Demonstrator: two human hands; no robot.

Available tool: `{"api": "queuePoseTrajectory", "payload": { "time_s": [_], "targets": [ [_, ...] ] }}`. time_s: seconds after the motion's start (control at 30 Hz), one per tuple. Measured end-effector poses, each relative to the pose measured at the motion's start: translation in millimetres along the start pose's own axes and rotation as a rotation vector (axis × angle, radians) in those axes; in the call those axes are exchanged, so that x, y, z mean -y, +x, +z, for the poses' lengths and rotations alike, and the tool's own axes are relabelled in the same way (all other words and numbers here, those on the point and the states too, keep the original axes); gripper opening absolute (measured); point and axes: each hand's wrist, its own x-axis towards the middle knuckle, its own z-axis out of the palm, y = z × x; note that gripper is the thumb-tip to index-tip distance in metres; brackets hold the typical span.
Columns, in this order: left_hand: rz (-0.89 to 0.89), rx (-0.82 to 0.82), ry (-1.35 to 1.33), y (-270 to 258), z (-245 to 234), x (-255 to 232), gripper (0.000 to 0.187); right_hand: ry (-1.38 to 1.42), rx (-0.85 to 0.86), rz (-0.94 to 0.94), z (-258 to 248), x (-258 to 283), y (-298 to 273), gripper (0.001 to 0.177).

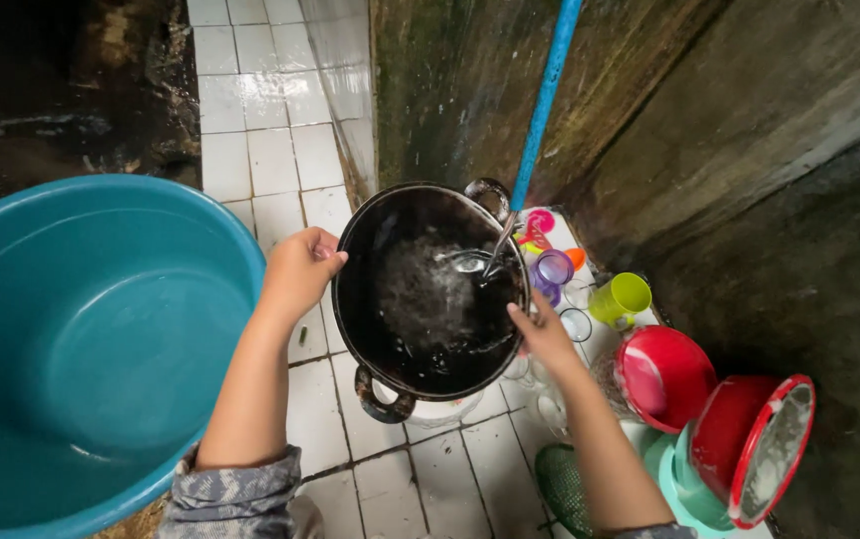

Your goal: The person washes various dishes, pots, and glasses using water from a reservoir and plastic tubs.

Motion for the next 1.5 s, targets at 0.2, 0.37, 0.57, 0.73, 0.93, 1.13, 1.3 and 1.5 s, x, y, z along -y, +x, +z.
{"api": "queuePoseTrajectory", "payload": {
  "time_s": [0.2, 0.37, 0.57, 0.73, 0.93, 1.13, 1.3, 1.5],
  "targets": [
    [-0.156, 0.203, -0.211, 13.9, 46.2, 80.4, 0.018, -0.174, -0.011, -0.157, -40.6, 30.4, -14.9, 0.061],
    [-0.310, 0.293, -0.282, 12.3, 97.0, 118.9, 0.015, -0.399, -0.115, -0.178, -41.7, 101.2, -58.1, 0.058],
    [-0.368, 0.316, -0.452, -5.3, 198.0, 168.3, 0.013, -0.714, -0.367, -0.430, -28.6, 140.8, -96.6, 0.055],
    [-0.344, 0.333, -0.456, -24.5, 253.4, 160.9, 0.025, -0.944, -0.517, -0.677, -10.9, 155.4, -118.2, 0.051],
    [-0.389, 0.444, -0.709, -37.3, 267.1, 131.7, 0.024, -1.017, -0.600, -0.589, -10.7, 165.1, -121.1, 0.053],
    [-0.483, 0.415, -0.774, -35.6, 213.4, 80.8, 0.044, -0.753, -0.663, -0.591, -20.2, 119.1, -95.4, 0.050],
    [-0.761, 0.459, -1.000, -44.0, 138.8, 6.1, 0.043, -0.469, -0.686, -0.734, -30.0, 52.0, -61.2, 0.047],
    [-0.551, 0.474, -1.079, -37.2, 182.0, 82.0, 0.027, -0.237, -0.624, -0.692, -26.6, 39.1, -39.3, 0.051]
  ]
}}
